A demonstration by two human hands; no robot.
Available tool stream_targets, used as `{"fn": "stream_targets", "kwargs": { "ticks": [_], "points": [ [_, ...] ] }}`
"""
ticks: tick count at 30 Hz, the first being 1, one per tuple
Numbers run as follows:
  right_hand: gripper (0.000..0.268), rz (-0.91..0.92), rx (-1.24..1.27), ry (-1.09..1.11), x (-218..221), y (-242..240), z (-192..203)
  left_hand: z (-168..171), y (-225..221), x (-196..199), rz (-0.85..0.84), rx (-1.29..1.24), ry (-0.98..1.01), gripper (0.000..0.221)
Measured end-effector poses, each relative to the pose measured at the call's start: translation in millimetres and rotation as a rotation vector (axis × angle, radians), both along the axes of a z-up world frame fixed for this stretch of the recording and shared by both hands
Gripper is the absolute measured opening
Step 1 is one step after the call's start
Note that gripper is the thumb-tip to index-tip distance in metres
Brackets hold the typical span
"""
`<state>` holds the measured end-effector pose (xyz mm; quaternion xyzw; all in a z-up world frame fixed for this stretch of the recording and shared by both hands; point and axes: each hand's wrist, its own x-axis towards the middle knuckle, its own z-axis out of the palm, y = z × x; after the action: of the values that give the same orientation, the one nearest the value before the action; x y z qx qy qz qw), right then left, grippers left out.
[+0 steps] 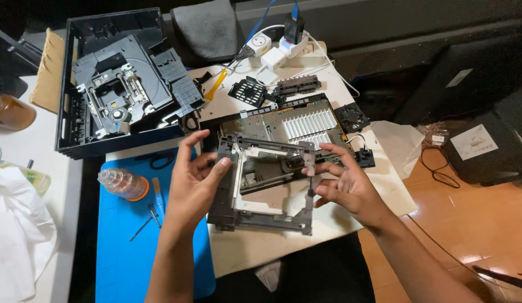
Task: Disassembling a game console to remove internal components like the disc drive and cooling fan using a screwdriver.
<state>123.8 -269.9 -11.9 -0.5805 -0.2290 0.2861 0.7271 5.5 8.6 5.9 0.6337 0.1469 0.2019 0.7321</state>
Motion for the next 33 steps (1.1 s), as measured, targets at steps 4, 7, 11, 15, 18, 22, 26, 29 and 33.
{"fn": "stream_targets", "kwargs": {
  "ticks": [4,7,11,15,18,22,26,29,33],
  "points": [
    [0.08,0.009,-0.005,-0.058,5,-1,-2,25,-7,-16,-0.066,0.185,0.178,0.068],
    [0.082,0.037,-0.005,-0.058,1,1,11,38,-12,-30,-0.067,0.286,0.293,0.064],
    [0.083,0.061,-0.162,-0.032,-8,10,19,24,-14,-43,-0.008,0.278,0.475,0.061],
    [0.087,0.08,-0.261,-0.065,-13,19,14,8,-7,-58,0.099,0.09,0.415,0.061],
    [0.089,0.077,-0.287,0.036,-18,30,12,-15,-1,-71,0.202,0.144,0.346,0.06],
    [0.072,0.081,-0.383,-0.095,-15,35,7,-28,1,-79,0.287,0.174,0.325,0.064],
    [0.039,-0.042,-0.312,-0.662,6,39,17,-27,5,-82,0.366,0.202,0.257,0.054],
    [0.041,-0.054,-0.296,-1.238,48,31,12,-22,5,-81,0.383,0.194,0.245,0.052],
    [0.089,0.184,-0.668,-1.317,87,34,25,-26,5,-81,0.406,0.211,0.224,0.05]
  ]
}}
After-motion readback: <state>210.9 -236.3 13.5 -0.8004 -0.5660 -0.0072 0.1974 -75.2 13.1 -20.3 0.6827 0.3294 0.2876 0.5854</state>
